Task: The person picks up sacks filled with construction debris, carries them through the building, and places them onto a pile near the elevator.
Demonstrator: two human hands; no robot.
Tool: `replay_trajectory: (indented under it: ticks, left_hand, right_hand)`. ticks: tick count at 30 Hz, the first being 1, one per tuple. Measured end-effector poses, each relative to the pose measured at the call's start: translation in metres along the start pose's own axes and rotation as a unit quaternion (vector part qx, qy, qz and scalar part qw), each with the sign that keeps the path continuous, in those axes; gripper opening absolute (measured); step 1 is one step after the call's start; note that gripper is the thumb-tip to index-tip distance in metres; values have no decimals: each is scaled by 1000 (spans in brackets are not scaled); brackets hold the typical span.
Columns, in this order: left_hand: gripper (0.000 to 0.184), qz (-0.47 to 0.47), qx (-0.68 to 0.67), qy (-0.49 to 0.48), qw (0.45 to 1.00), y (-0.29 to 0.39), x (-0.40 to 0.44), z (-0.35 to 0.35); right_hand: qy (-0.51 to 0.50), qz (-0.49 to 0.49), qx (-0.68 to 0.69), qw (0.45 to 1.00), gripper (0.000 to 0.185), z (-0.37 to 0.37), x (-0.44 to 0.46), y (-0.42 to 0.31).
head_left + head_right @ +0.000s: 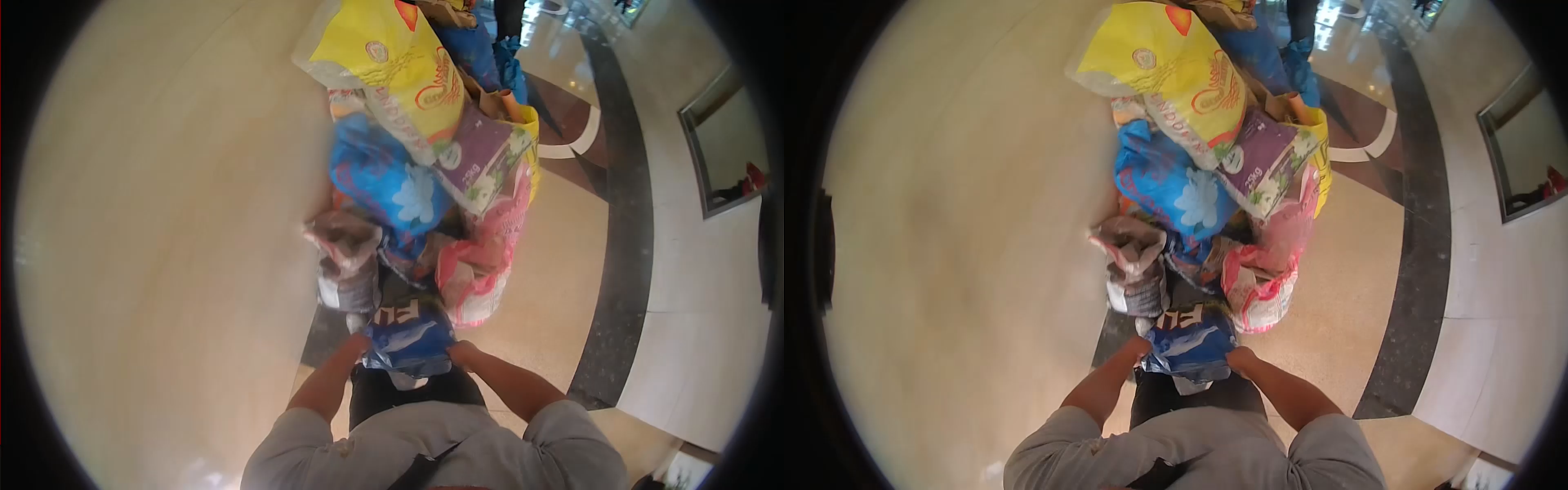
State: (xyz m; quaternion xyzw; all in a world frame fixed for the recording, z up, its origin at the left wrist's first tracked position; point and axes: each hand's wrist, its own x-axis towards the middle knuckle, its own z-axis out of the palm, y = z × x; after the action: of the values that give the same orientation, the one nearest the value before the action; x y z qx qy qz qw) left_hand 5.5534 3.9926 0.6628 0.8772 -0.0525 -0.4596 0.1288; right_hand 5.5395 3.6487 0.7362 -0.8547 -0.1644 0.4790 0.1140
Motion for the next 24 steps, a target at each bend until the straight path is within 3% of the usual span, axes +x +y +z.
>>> replay_trajectory:
  ticks: [1, 3, 4, 7, 9, 10, 11, 13, 16, 17, 18, 19, 20, 21, 22, 24]
  left_hand:
    - [18, 15, 32, 10, 999, -7, 25, -13]
    - [18, -83, -124, 31, 988, -11, 74, -43]
    - [21, 183, 250, 45, 950, -61, 129, -11]
    - [21, 269, 269, 111, 918, -119, 192, -48]
    - [19, 205, 137, 179, 952, -115, 203, -79]
    - [19, 166, 67, 216, 960, -106, 199, -99]
    - [24, 149, 70, 183, 969, -92, 180, -123]
    - [37, 114, 83, 122, 982, -60, 112, -184]
    - [47, 33, -169, 167, 971, -58, 39, -209]
    - [52, 18, -130, 140, 981, -74, 29, -201]
    - [58, 2, -90, 114, 989, -103, 29, -181]
    - [50, 84, 41, 77, 993, -145, 46, -151]
    - [48, 132, 206, -90, 965, -167, 52, -143]
    - [44, 216, 199, -33, 956, -171, 11, -158]
    - [42, 144, 296, -220, 918, -168, -4, -175]
    - [40, 83, 308, -223, 921, -176, -36, -189]
  right_hand:
    - [-9, -14, -15, 1000, 40, 7, 21, -6]
    - [-22, -39, -57, 997, 41, -1, 70, -8]
    - [-1, 37, 31, 999, 42, -7, 80, -28]
    - [23, 100, 151, 983, 45, -69, 104, -61]
    - [43, 151, 222, 962, 51, -100, 124, -67]
    - [103, 208, 310, 922, 57, -105, 134, -71]
    - [164, 261, 391, 867, 63, -108, 144, -74]
    - [239, 242, 417, 843, 70, -112, 155, -86]
    - [279, 213, 484, 802, 75, -105, 145, -111]
    - [281, 204, 509, 787, 76, -103, 135, -117]
    - [203, 217, 455, 839, 75, -110, 111, -125]
    - [125, 230, 394, 881, 75, -118, 84, -129]
    - [167, 239, 393, 872, 74, -106, 66, -131]
    - [208, 250, 391, 861, 73, -80, 51, -129]
    - [190, 267, 364, 872, 71, -50, 40, -118]
    - [155, 305, 350, 872, 67, -32, -7, -105]
